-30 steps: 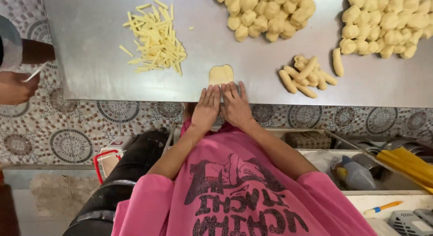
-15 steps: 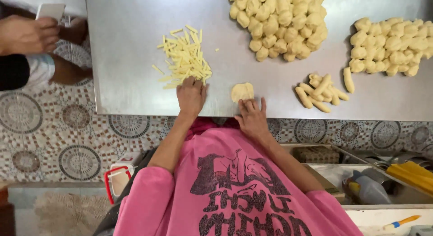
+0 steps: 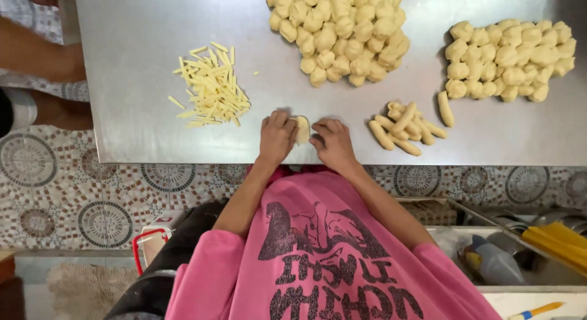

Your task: The person flattens small dough balls on a metal table, places shredded cheese on top, and rolls them into cylindrical shapes. They repeat this process for multiple dough pieces, arranging the finished rolls on the table.

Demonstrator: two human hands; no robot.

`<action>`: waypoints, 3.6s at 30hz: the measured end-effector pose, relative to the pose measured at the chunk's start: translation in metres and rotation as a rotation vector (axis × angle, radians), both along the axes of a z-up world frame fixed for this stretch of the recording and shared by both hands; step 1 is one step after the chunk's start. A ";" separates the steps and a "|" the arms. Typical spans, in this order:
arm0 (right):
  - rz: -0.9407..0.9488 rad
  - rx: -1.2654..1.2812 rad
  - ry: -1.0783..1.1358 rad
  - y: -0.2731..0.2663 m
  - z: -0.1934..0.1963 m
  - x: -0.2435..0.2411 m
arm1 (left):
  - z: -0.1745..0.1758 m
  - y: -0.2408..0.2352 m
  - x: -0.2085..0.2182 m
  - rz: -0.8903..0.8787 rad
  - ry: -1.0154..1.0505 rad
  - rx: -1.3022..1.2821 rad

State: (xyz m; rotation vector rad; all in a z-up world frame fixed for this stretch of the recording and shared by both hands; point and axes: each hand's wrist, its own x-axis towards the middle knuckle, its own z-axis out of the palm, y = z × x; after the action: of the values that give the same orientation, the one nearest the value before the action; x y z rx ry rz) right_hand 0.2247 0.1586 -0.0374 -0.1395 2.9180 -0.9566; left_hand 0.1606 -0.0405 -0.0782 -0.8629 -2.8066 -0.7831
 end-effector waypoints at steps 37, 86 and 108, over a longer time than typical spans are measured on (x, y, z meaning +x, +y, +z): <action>0.381 0.142 0.343 -0.003 -0.031 -0.046 | 0.029 -0.036 0.001 -0.028 -0.005 0.033; -0.320 -0.354 0.057 0.076 0.095 -0.008 | 0.124 0.035 -0.091 0.172 -0.703 0.982; 0.193 0.539 -0.149 -0.060 0.028 -0.007 | 0.068 0.005 0.042 0.013 -0.198 -0.555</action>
State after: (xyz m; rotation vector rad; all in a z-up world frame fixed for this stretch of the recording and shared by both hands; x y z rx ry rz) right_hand 0.2179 0.0990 -0.0095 -0.2940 2.8352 -0.1314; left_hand 0.2025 -0.0357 -0.0100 -0.8641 -3.2620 -0.0726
